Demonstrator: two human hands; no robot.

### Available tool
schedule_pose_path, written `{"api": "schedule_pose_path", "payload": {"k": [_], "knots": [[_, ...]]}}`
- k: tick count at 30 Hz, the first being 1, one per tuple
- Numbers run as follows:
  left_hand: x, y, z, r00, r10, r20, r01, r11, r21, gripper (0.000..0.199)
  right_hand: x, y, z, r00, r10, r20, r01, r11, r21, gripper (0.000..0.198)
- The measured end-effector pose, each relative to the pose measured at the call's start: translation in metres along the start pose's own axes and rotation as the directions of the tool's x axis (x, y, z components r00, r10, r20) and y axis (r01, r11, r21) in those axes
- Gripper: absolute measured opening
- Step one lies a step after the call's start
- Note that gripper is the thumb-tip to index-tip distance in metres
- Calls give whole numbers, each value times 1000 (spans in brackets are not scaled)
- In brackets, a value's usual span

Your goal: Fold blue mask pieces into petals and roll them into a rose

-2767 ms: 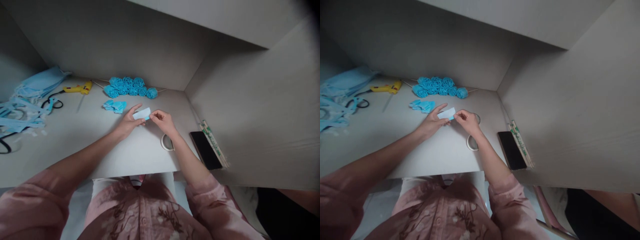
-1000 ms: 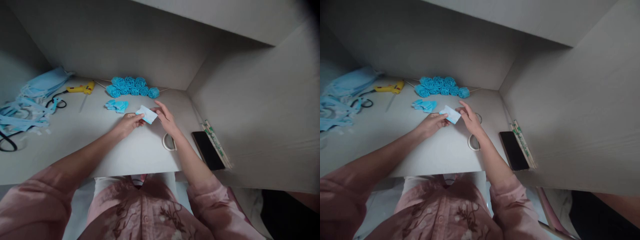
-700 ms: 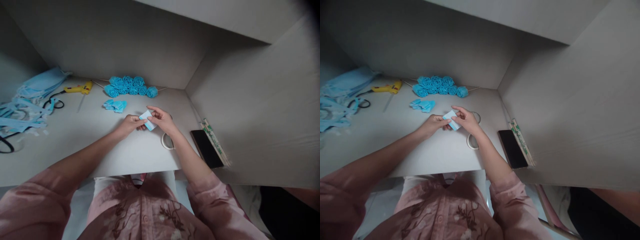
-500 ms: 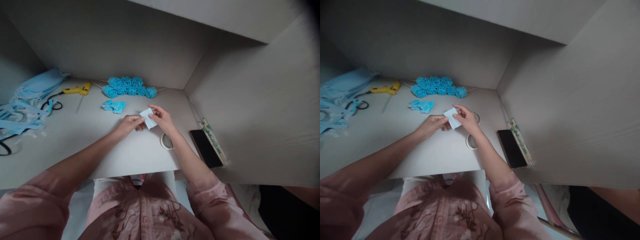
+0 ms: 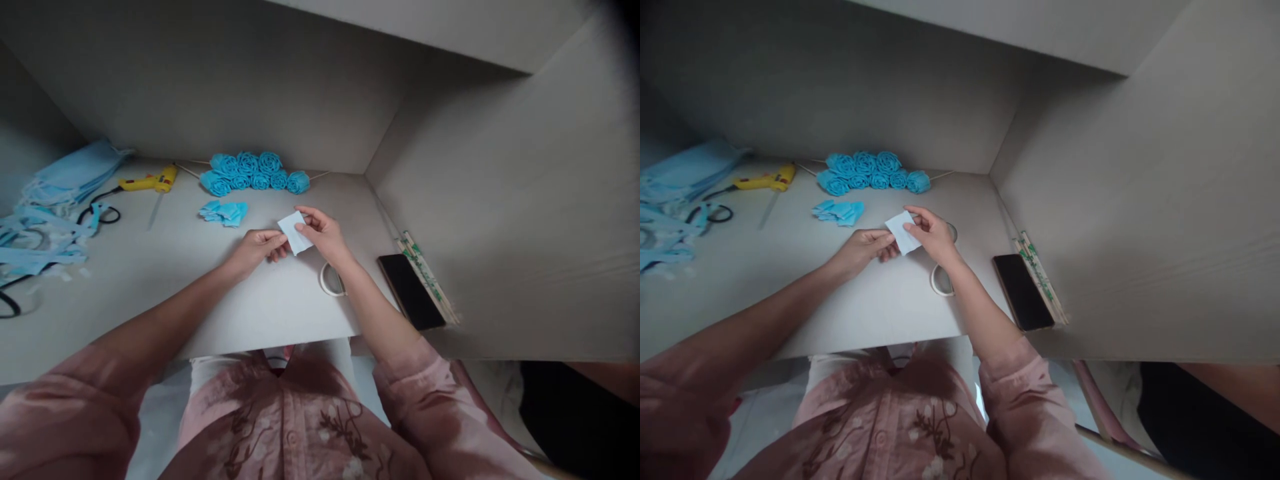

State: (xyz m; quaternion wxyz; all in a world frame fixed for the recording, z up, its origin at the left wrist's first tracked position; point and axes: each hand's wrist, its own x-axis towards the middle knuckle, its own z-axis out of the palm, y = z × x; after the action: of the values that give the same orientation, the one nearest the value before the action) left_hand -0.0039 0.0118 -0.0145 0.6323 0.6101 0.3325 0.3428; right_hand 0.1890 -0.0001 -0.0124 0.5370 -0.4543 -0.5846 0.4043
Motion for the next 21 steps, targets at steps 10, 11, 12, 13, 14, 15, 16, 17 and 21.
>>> {"api": "schedule_pose_path", "payload": {"k": [10, 11, 12, 13, 14, 15, 16, 17, 21], "knots": [[1, -1, 1, 1000, 14, -23, -14, 1000, 27, 36, -3, -5, 3, 998, 2, 55, -4, 999, 36, 46], [1, -1, 1, 1000, 15, -27, -14, 999, 28, 35, -3, -6, 3, 998, -2, 57, 0, 999, 32, 46], [1, -1, 1, 999, 14, -32, -13, 999, 30, 35, -4, -6, 3, 998, -4, 57, 2, 1000, 29, 46], [1, -1, 1, 999, 12, -35, -11, 999, 33, 34, -4, -6, 4, 998, -3, 59, 1, 1000, 28, 46], [1, -1, 2, 999, 9, -40, -8, 999, 36, 33, -4, -7, 4, 998, 0, 60, -1, 1000, 28, 47], [1, 0, 2, 999, 8, -49, -6, 999, 37, 32, -4, -8, 4, 998, 2, 61, -4, 1000, 29, 48], [0, 0, 2, 998, 7, -60, -5, 999, 37, 32, -4, -9, 5, 998, 2, 61, -4, 1000, 27, 48], [0, 0, 3, 997, 10, -75, -7, 999, 34, 32, -5, -10, 5, 998, 2, 61, -3, 1000, 22, 48], [1, 3, 4, 988, 34, -151, -33, 999, 12, 34, -6, -13, 6, 990, 55, 130, -54, 998, -10, 54]]}}
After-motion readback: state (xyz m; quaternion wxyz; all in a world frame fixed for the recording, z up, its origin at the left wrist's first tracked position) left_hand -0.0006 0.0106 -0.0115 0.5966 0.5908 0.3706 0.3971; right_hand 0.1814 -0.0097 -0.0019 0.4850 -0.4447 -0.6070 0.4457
